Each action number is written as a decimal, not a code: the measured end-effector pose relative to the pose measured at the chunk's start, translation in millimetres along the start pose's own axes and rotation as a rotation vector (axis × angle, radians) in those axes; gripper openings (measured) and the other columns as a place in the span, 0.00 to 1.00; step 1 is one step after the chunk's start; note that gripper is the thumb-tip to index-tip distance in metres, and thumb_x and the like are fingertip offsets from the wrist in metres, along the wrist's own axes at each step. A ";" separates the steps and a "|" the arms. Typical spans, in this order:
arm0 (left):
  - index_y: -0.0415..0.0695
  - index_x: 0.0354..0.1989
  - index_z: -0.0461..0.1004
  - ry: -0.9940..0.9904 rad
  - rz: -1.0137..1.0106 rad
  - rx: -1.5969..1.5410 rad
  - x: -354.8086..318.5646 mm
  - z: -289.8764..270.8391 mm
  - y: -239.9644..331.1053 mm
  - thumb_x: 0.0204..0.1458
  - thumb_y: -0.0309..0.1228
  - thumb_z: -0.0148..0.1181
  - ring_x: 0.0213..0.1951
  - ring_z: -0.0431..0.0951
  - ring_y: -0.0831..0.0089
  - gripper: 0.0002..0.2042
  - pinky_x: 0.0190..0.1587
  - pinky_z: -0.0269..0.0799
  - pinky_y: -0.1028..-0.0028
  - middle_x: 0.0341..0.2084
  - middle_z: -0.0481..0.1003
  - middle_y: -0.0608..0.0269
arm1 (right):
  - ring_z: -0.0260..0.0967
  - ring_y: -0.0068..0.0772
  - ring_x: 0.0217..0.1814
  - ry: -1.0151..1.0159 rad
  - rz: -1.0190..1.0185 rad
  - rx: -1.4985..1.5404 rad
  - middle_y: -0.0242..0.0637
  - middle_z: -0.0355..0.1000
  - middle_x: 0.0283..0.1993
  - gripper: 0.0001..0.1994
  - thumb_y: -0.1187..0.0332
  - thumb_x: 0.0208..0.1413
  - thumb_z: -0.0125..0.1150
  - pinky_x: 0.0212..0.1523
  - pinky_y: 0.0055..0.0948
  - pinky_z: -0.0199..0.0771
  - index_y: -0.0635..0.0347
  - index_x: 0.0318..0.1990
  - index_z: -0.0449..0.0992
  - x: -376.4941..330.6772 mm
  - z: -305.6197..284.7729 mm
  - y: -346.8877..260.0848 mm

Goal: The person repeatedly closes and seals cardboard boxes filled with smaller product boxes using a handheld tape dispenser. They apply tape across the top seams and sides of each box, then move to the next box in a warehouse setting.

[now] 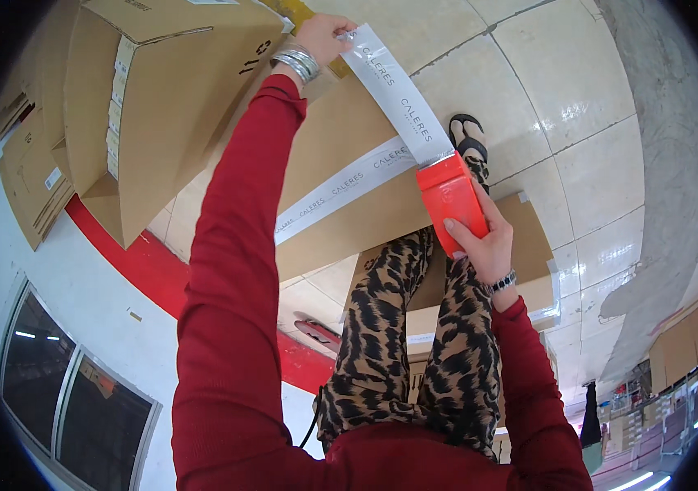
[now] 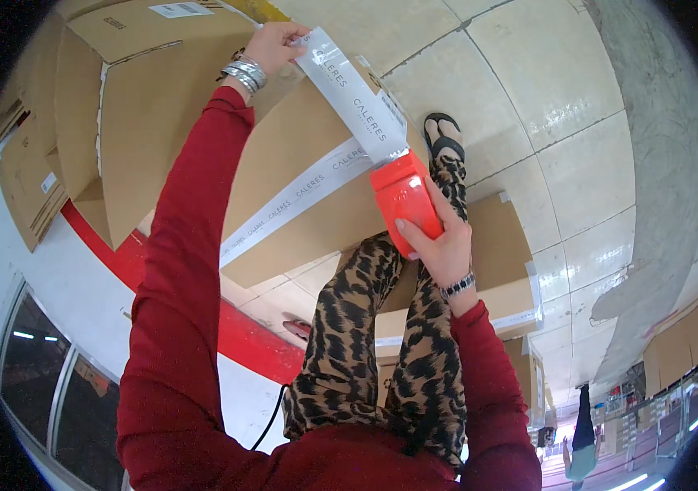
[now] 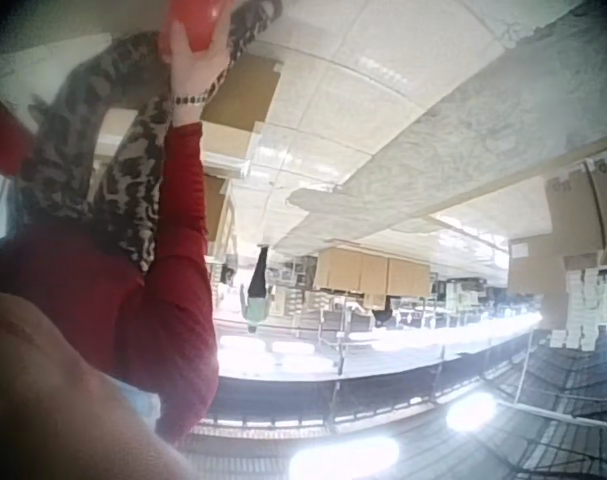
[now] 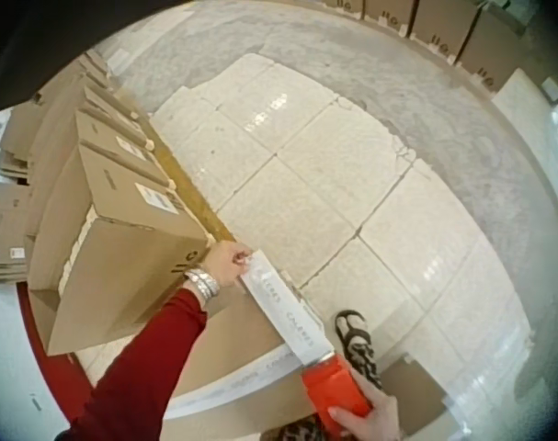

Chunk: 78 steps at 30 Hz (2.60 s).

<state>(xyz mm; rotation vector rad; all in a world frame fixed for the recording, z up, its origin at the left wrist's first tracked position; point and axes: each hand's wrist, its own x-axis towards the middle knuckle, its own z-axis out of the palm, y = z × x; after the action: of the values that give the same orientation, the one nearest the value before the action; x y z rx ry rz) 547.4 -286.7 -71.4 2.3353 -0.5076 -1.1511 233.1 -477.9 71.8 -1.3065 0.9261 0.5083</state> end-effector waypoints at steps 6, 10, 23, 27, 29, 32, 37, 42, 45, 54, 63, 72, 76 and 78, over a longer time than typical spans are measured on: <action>0.53 0.60 0.57 0.498 0.002 0.193 -11.8 52.6 1.6 0.46 0.34 0.58 0.61 0.54 0.57 0.30 0.58 0.53 0.51 0.59 0.56 0.48 | 0.69 0.25 0.44 -0.003 -0.135 -0.088 0.42 0.71 0.46 0.33 0.70 0.44 0.65 0.44 0.26 0.71 0.63 0.59 0.60 23.4 -2.7 32.3; 0.63 0.62 0.55 0.513 0.263 0.441 -59.3 104.0 51.7 0.52 0.45 0.48 0.66 0.42 0.62 0.27 0.59 0.40 0.41 0.65 0.45 0.61 | 0.73 0.35 0.41 0.037 -0.207 -0.221 0.48 0.73 0.41 0.35 0.62 0.42 0.66 0.43 0.30 0.71 0.60 0.59 0.60 28.3 -6.6 37.1; 0.58 0.63 0.54 0.312 0.398 0.617 -74.1 145.8 59.1 0.51 0.57 0.41 0.66 0.42 0.63 0.31 0.62 0.29 0.45 0.65 0.44 0.63 | 0.71 0.32 0.48 -0.054 -0.024 -0.202 0.46 0.71 0.48 0.36 0.67 0.41 0.66 0.47 0.29 0.69 0.59 0.61 0.57 -62.1 -106.2 97.8; 0.54 0.63 0.54 0.318 0.430 0.666 -76.4 151.2 62.3 0.50 0.57 0.43 0.66 0.41 0.60 0.33 0.62 0.28 0.45 0.65 0.44 0.60 | 0.72 0.42 0.46 0.010 0.117 -0.323 0.49 0.72 0.45 0.37 0.64 0.40 0.66 0.45 0.32 0.71 0.55 0.61 0.58 -81.0 -122.4 124.7; 0.54 0.63 0.53 0.296 0.430 0.703 -72.2 147.5 66.0 0.50 0.57 0.43 0.66 0.40 0.60 0.33 0.62 0.29 0.45 0.66 0.43 0.60 | 0.72 0.49 0.40 0.113 0.024 -0.470 0.52 0.72 0.41 0.37 0.56 0.41 0.64 0.41 0.37 0.72 0.49 0.62 0.57 -63.5 -112.6 151.3; 0.54 0.62 0.55 0.306 0.451 0.711 -69.8 147.6 72.9 0.51 0.56 0.43 0.66 0.42 0.59 0.31 0.62 0.30 0.45 0.65 0.45 0.62 | 0.71 0.54 0.35 0.183 0.007 -0.516 0.51 0.73 0.36 0.38 0.50 0.42 0.61 0.36 0.41 0.72 0.45 0.63 0.55 -41.7 -96.2 167.2; 0.52 0.57 0.63 0.281 0.480 0.780 -76.1 160.3 71.0 0.52 0.53 0.42 0.65 0.46 0.56 0.27 0.62 0.31 0.45 0.61 0.55 0.63 | 0.72 0.51 0.31 0.278 0.152 -0.663 0.49 0.74 0.30 0.38 0.48 0.43 0.59 0.35 0.43 0.71 0.44 0.63 0.53 -15.6 -60.8 153.7; 0.40 0.49 0.67 -0.011 0.593 0.732 -125.2 210.9 110.0 0.49 0.49 0.49 0.62 0.52 0.53 0.26 0.62 0.37 0.47 0.53 0.64 0.54 | 0.73 0.46 0.30 0.307 0.283 -1.006 0.46 0.74 0.27 0.35 0.50 0.46 0.54 0.38 0.44 0.68 0.47 0.63 0.54 28.5 -13.8 127.1; 0.34 0.48 0.67 -0.176 0.486 0.818 -130.4 240.6 142.9 0.49 0.48 0.48 0.59 0.56 0.51 0.28 0.61 0.37 0.45 0.51 0.65 0.47 | 0.74 0.45 0.31 0.263 0.356 -1.016 0.46 0.75 0.28 0.33 0.53 0.47 0.53 0.42 0.44 0.66 0.49 0.62 0.54 49.2 -21.7 132.2; 0.41 0.63 0.48 0.029 0.061 0.908 -98.8 239.3 130.2 0.54 0.36 0.39 0.66 0.38 0.52 0.28 0.62 0.32 0.44 0.66 0.41 0.57 | 0.72 0.49 0.40 0.276 0.307 -1.064 0.50 0.74 0.36 0.38 0.46 0.44 0.56 0.43 0.44 0.69 0.49 0.63 0.54 16.5 -90.2 110.8; 0.58 0.41 0.75 0.161 -0.431 0.449 -60.3 61.7 52.7 0.46 0.43 0.51 0.46 0.72 0.59 0.14 0.45 0.68 0.60 0.52 0.66 0.56 | 0.70 0.52 0.44 0.209 0.145 -1.042 0.52 0.71 0.44 0.39 0.49 0.43 0.58 0.43 0.44 0.69 0.51 0.63 0.53 23.1 -76.2 70.0; 0.63 0.40 0.77 0.156 -0.224 0.550 -114.4 72.6 67.2 0.50 0.47 0.48 0.65 0.44 0.56 0.14 0.56 0.42 0.37 0.63 0.51 0.60 | 0.70 0.49 0.43 0.145 -0.103 -0.849 0.52 0.71 0.44 0.37 0.53 0.42 0.62 0.42 0.39 0.70 0.58 0.60 0.58 19.0 -42.7 -10.1; 0.56 0.39 0.78 0.383 0.085 0.144 -173.9 96.1 95.9 0.50 0.47 0.50 0.63 0.49 0.55 0.15 0.58 0.45 0.43 0.61 0.55 0.57 | 0.71 0.34 0.43 0.034 -0.172 -0.429 0.45 0.72 0.44 0.33 0.64 0.44 0.64 0.42 0.30 0.71 0.66 0.58 0.60 -3.5 -18.6 -17.8; 0.50 0.38 0.78 0.292 -0.004 -0.413 -200.5 103.9 95.8 0.53 0.52 0.46 0.55 0.63 0.59 0.21 0.54 0.59 0.57 0.52 0.68 0.57 | 0.68 0.24 0.43 -0.056 -0.112 -0.248 0.40 0.71 0.44 0.30 0.72 0.45 0.63 0.43 0.25 0.70 0.71 0.57 0.60 -29.8 6.7 -39.2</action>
<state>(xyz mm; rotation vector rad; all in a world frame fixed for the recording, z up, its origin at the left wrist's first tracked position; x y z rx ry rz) 336.9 -287.0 54.5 2.0877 -0.1422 -0.8025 248.7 -475.2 118.9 -1.5507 0.7556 0.5826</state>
